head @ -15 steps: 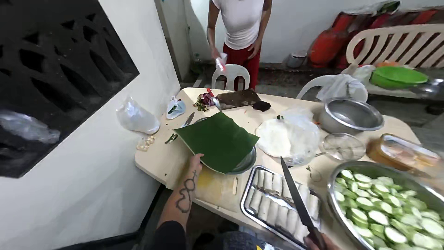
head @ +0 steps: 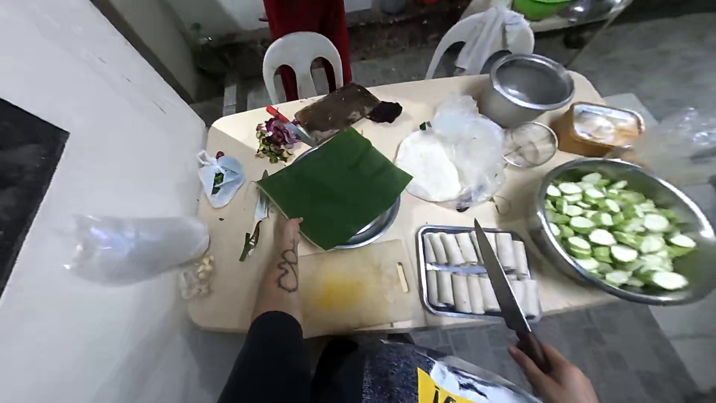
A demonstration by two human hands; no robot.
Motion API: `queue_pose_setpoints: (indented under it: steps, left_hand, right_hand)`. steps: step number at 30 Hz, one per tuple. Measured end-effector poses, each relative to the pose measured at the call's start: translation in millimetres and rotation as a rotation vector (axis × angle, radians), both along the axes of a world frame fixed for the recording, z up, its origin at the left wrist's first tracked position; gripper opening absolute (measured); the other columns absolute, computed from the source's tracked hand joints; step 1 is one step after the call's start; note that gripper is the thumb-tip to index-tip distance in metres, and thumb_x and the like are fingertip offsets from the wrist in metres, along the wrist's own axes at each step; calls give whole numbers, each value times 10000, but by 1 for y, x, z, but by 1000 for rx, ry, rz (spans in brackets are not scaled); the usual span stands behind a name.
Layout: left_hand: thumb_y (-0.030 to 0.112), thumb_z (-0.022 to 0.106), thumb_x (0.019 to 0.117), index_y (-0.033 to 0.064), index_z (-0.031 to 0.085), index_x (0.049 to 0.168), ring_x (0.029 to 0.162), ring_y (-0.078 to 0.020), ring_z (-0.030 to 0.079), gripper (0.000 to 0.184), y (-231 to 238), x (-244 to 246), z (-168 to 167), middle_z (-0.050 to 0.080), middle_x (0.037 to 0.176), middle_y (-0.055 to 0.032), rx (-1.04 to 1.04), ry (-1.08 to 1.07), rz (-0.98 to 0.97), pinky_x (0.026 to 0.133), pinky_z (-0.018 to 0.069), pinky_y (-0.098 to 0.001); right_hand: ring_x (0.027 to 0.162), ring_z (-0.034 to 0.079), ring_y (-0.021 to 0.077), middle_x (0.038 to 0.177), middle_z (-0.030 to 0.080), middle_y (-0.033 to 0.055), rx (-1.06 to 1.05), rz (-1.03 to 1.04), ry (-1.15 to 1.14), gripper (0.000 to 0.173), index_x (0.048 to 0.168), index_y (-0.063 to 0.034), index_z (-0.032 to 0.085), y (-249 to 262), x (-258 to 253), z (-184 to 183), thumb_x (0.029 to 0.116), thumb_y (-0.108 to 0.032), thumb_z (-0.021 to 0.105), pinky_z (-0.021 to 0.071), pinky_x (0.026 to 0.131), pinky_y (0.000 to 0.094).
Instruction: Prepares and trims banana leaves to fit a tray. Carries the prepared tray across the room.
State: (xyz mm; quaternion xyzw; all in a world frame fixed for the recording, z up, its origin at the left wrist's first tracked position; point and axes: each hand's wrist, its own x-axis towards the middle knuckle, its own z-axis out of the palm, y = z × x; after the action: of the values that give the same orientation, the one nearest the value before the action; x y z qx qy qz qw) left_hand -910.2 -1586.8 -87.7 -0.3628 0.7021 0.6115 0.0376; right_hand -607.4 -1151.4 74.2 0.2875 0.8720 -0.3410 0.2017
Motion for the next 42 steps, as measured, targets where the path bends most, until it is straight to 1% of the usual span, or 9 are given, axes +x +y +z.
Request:
queue_pose_setpoints:
  steps: [5,10,13,18,24,29,32,35,42]
  left_hand:
    - [187,686,980,11,569,1396,1237,-407,611,467,-36,-17,2,645,1308,-248,-479,-73,-390,1054,473,-598]
    - [184,689,988,-50,512,1395,1175,-419,635,501,-32,-13,23,661,1221,-282,-451,-137,-439,1027,488,-564]
    - [197,635,1023,-48,419,1464,1211,-442,620,549,-23,-12,34,622,1287,-307,-476,-197,-540,1034,486,-582]
    - [156,630,1019,-71,368,1499,1275,-449,579,593,-21,-7,46,569,1363,-330,-522,-274,-623,1071,464,-569]
    - [141,672,993,-48,454,1449,1247,-432,594,541,-31,0,18,609,1319,-300,-372,-150,-465,1057,468,-569]
    - [-5,575,1000,-44,398,1475,1220,-406,590,508,-28,16,6,566,1356,-302,-108,-45,-342,1011,498,-541]
    - [-36,575,959,4,392,1500,1132,-350,631,573,-40,39,-4,580,1359,-256,1,32,-359,920,550,-509]
    - [-61,529,1005,-16,410,1446,875,-164,605,459,-58,87,17,591,1201,-168,120,22,-379,773,531,-325]
    - [-68,527,993,-12,397,1477,897,-134,616,504,-148,209,34,621,1184,-162,-43,-245,-576,774,531,-307]
  right_hand:
    - [697,614,254,849,656,182,7,-38,-22,334,1179,86,639,-68,4,2,1005,-199,644,517,673,474]
    - [725,631,293,854,668,206,24,-50,-3,310,1157,89,652,-108,17,10,992,-173,664,511,699,503]
    - [764,650,323,875,682,226,56,-63,-4,304,1160,91,657,-115,22,14,991,-161,667,515,737,528]
    - [696,614,282,824,656,195,67,-94,33,273,1152,77,654,-117,27,17,1000,-149,658,500,676,503]
    - [666,590,255,793,641,176,54,-122,67,267,1143,79,650,-116,35,13,997,-144,673,490,660,481]
    - [614,550,219,742,606,138,61,-134,87,235,1117,52,654,-107,44,6,999,-150,675,471,610,448]
    - [612,542,208,748,606,133,55,-129,114,253,1141,47,656,-98,49,3,995,-158,681,468,606,448]
    - [625,550,229,757,611,150,60,-99,133,262,1145,57,651,-86,56,1,997,-158,676,465,614,472]
    - [616,538,258,737,575,156,43,-69,83,305,1136,67,626,-66,61,-13,1046,-224,622,461,614,483]
